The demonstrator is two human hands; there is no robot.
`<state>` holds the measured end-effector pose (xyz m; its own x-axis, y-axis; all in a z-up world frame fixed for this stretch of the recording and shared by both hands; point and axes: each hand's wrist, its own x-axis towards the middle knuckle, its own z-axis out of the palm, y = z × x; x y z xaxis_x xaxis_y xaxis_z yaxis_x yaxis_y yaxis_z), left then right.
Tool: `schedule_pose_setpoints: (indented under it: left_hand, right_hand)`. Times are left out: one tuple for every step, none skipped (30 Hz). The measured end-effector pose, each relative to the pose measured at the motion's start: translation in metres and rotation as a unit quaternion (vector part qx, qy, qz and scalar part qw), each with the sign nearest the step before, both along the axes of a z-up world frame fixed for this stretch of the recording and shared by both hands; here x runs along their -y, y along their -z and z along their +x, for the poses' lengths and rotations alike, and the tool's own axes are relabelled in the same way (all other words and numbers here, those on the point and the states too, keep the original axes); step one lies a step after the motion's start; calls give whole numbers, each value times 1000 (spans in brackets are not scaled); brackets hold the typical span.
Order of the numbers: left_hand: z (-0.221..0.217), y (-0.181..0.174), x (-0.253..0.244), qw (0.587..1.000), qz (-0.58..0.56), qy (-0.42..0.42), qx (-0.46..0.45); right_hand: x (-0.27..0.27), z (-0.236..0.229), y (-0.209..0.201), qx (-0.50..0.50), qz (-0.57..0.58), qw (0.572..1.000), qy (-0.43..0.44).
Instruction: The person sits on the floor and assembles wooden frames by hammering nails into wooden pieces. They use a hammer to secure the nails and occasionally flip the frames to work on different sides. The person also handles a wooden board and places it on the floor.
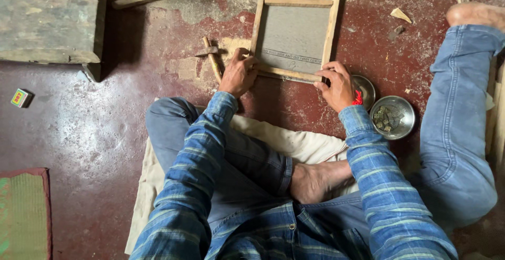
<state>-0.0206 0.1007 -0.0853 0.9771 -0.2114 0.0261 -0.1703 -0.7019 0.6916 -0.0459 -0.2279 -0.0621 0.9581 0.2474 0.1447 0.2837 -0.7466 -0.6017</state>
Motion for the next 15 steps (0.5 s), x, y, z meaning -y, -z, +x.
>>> schedule_pose_setpoints:
  left_hand:
    - [0,0,-1,1000,-1,6,13]
    - [-1,0,0,1000,-3,12,25]
    - [-2,1,2,999,-5,19,37]
    - [0,1,3,999,18,13,50]
    - [2,0,5,997,41,8,62]
    - [0,1,6,995,63,1,72]
    - [0,1,6,998,58,2,34]
    - [-1,1,6,999,53,2,-4]
    - [-1,1,6,998,47,3,-43]
    - [0,1,5,998,42,12,-36]
    - [1,0,4,999,37,22,-28]
    - [-2,0,3,999,32,31,-23]
    - [-5,1,1,999,28,37,0]
    - [-5,0,0,999,25,41,26]
    - [-6,0,-1,997,21,46,51]
  right_hand:
    - [-1,0,1,-7,-2,1000,3]
    - [0,-1,1,-14,-3,1000,8]
    - [1,-3,1,-6,-11,1000,4]
    - [-1,-1,1,5,-17,1000,-1]
    - [-2,2,0,16,-24,1000,-6]
    - [-3,1,0,11,-23,1000,1]
    - [-5,1,0,6,-23,1000,7]
    - [-7,0,0,1,-23,1000,13]
    - [-9,0,0,-2,-29,999,16]
    - [-9,-1,-1,-4,-35,999,20]
    - [-10,-1,-2,-6,-40,999,25]
    - [-10,-3,-2,-13,-35,999,27]
    - [-10,-5,-3,-20,-29,999,29]
    - [-10,-4,-4,-24,-24,999,30]
    - [-9,-4,-6,-15,-22,999,25]
